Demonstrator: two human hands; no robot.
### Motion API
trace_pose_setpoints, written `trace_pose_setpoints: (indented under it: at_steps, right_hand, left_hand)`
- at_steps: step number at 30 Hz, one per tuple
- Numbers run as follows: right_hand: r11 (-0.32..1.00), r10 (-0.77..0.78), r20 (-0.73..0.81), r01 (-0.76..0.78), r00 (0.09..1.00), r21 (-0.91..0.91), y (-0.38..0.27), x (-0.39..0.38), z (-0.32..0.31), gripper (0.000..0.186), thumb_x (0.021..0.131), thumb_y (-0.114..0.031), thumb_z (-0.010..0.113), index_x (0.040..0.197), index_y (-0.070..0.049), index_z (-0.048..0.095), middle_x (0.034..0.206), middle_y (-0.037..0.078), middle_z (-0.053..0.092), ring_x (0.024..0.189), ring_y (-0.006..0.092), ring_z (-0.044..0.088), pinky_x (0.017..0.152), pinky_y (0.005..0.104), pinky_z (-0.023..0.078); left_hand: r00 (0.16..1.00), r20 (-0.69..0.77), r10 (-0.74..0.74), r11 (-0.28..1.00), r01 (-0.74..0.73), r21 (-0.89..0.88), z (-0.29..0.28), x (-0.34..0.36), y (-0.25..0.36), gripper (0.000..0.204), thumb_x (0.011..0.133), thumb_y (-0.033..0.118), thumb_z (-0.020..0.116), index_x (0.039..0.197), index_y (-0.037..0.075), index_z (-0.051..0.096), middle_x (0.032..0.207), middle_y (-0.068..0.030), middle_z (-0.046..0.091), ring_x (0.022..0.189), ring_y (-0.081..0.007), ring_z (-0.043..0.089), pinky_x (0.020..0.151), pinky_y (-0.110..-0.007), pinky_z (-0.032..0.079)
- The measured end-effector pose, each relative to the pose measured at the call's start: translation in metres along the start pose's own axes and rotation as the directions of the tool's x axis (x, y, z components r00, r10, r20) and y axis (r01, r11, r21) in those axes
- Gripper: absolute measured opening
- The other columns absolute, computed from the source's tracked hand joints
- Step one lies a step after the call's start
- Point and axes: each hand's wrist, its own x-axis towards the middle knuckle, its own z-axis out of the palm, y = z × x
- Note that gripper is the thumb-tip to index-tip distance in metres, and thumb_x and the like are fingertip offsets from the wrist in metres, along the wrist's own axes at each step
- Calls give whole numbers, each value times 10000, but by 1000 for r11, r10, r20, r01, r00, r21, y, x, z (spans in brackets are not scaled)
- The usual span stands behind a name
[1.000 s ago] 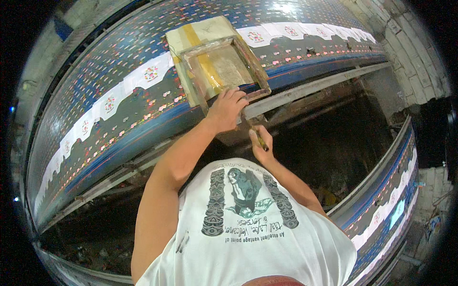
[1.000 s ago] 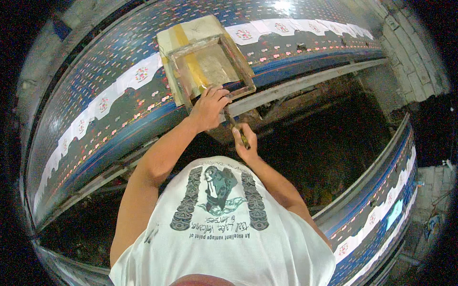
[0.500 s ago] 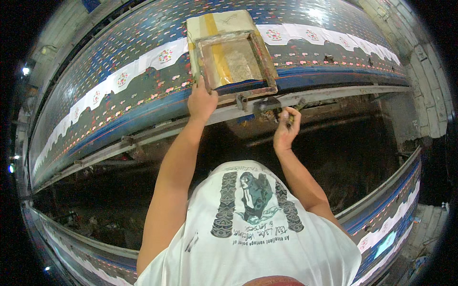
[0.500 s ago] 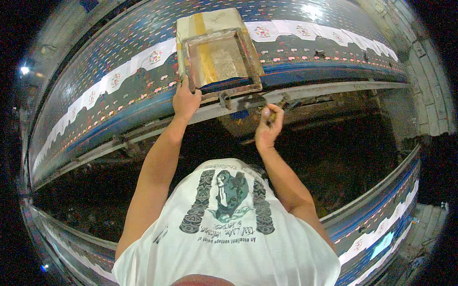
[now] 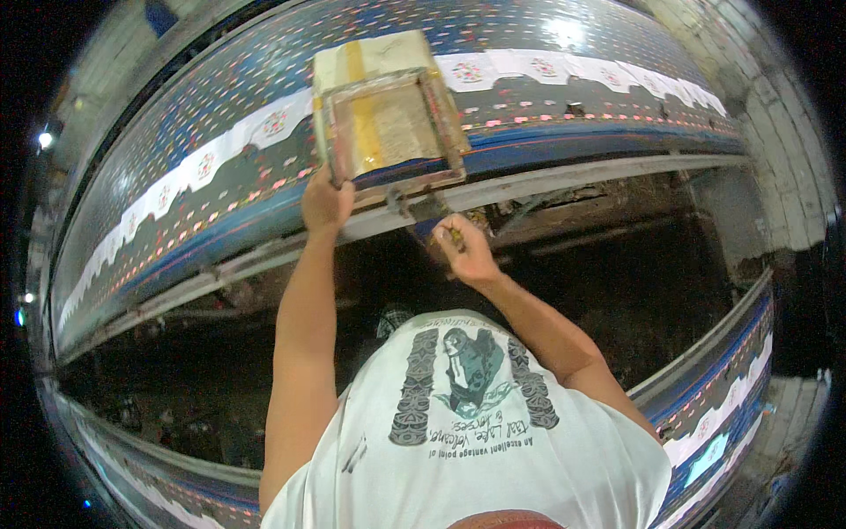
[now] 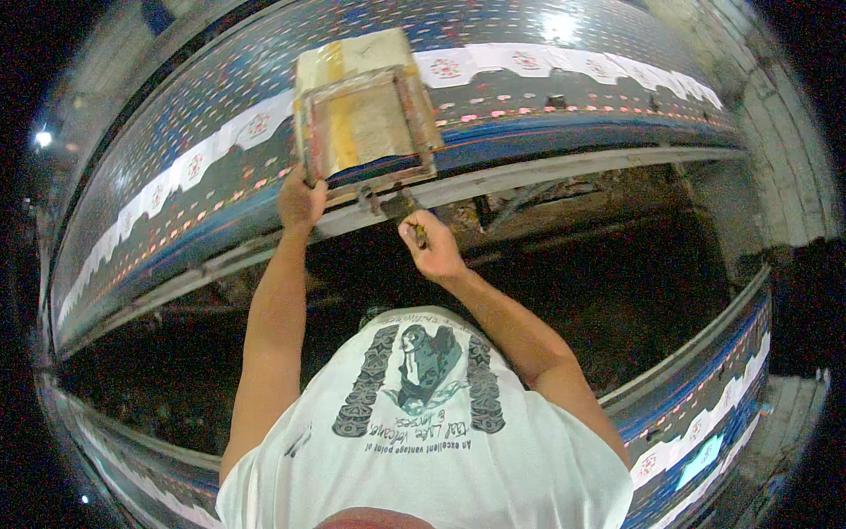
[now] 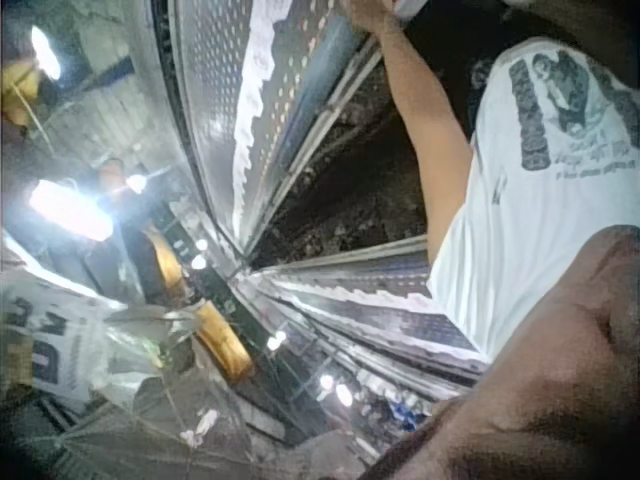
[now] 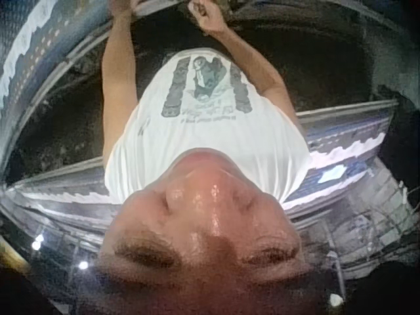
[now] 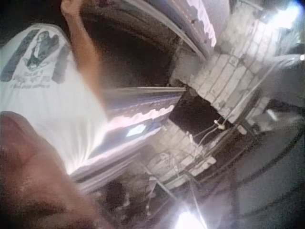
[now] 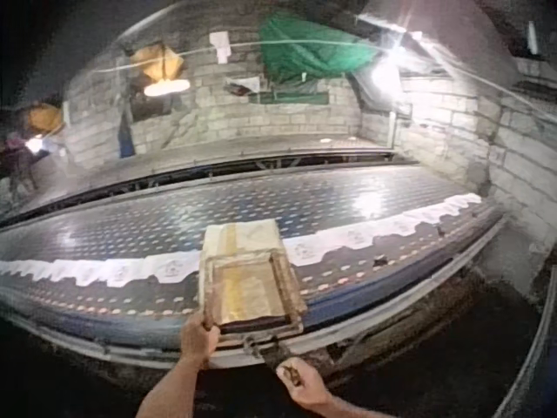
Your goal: The person uses a squeegee to pull ink through a screen printing frame onto a long patterned textile moving on a conveyor. They repeatedly reposition the frame and wipe the squeegee while working along the fabric.
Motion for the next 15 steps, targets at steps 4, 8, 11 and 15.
trace_pose_setpoints:
  at_steps: [4, 8, 11, 15]
  right_hand:
    - [990, -138, -118, 139, 983, 0, 16, -14, -10, 113, 1080, -126, 782, 1095, -37, 713, 975, 137, 699, 858, 291, 683, 797, 400, 558]
    - [988, -81, -80, 69, 993, -138, 1, -19, -48, 129, 1006, -72, 833, 1106, -58, 752, 997, 148, 732, 898, 337, 724, 815, 417, 586]
    - [985, -79, -143, 55, 987, -166, -2, -22, -77, 107, 990, -43, 830, 1087, -50, 784, 962, 140, 738, 855, 311, 716, 785, 400, 577]
    - [900, -241, -215, 135, 946, -415, 8, -4, -138, 141, 939, 34, 830, 1050, -46, 795, 962, 144, 765, 803, 320, 735, 724, 411, 598]
  left_hand:
    - [1000, -24, -16, 1000, 16, 12, 0, 3, 1, 446, 927, 296, 762, 1311, 69, 761, 1124, -261, 810, 1063, -500, 764, 938, -564, 610]
    - [1000, -23, -18, 1000, 18, -6, -4, 1, 7, 535, 907, 246, 762, 1383, 2, 751, 1205, -297, 792, 1108, -475, 773, 977, -546, 614]
    - [998, -54, 27, 1000, -27, -10, 0, 0, -9, 582, 908, 210, 768, 1445, -11, 729, 1240, -302, 789, 1108, -461, 782, 984, -531, 615]
    - [997, 31, -73, 995, 74, -59, -7, 2, 11, 592, 905, 151, 783, 1468, -20, 717, 1296, -296, 781, 1126, -441, 783, 998, -496, 607]
